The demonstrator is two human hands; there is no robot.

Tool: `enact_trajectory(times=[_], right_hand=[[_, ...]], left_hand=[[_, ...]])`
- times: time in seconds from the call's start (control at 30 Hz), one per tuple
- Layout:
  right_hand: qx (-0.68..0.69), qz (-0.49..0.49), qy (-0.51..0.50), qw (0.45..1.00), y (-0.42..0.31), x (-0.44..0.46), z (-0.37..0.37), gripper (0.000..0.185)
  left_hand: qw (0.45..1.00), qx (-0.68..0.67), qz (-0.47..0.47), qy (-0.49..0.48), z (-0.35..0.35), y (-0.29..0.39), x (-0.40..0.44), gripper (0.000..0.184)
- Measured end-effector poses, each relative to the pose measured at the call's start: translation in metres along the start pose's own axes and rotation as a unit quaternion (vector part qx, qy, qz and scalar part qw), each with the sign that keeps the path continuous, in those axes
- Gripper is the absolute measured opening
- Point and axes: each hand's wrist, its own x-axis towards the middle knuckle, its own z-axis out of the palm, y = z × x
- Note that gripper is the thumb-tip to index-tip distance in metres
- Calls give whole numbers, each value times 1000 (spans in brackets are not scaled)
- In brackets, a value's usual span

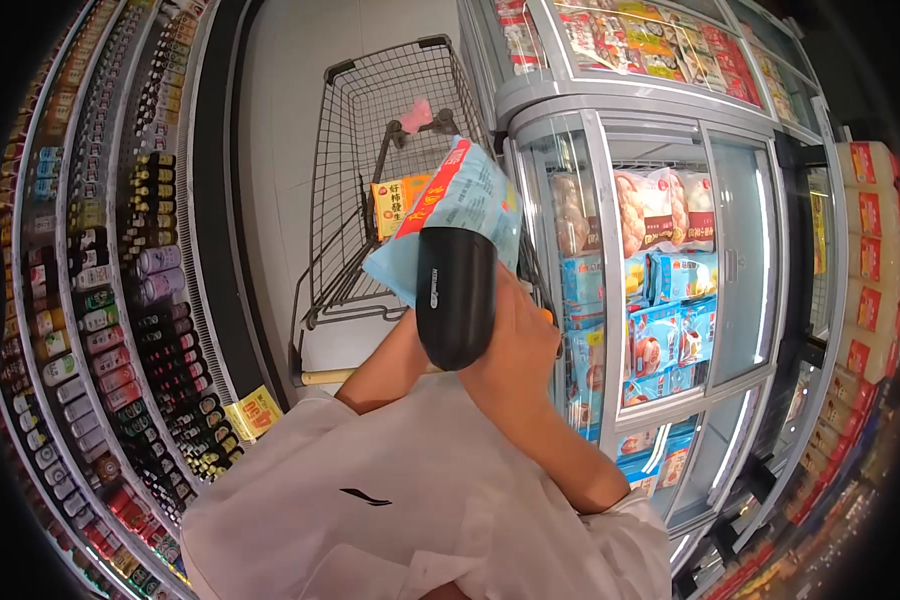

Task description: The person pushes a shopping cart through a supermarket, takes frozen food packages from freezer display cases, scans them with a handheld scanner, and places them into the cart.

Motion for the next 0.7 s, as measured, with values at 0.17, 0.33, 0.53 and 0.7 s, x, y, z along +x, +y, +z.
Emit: enact_trajectory(times=[0.17, 0.33, 0.53, 0.7], right_hand=[[224, 110, -32, 968, -4, 106, 38, 42], [390, 250, -107, 880, 48, 233, 118, 35], [193, 319, -135, 918, 222, 313, 298, 23], [183, 354, -135, 907, 334, 308, 439, 29]], left_hand=[[783, 419, 196, 416, -10, 120, -11, 64], [872, 362, 119, 308, -40, 251, 26, 63], [749, 549, 78, 362, -144, 368, 130, 55], [680, 607, -9, 411, -245, 407, 186, 59]])
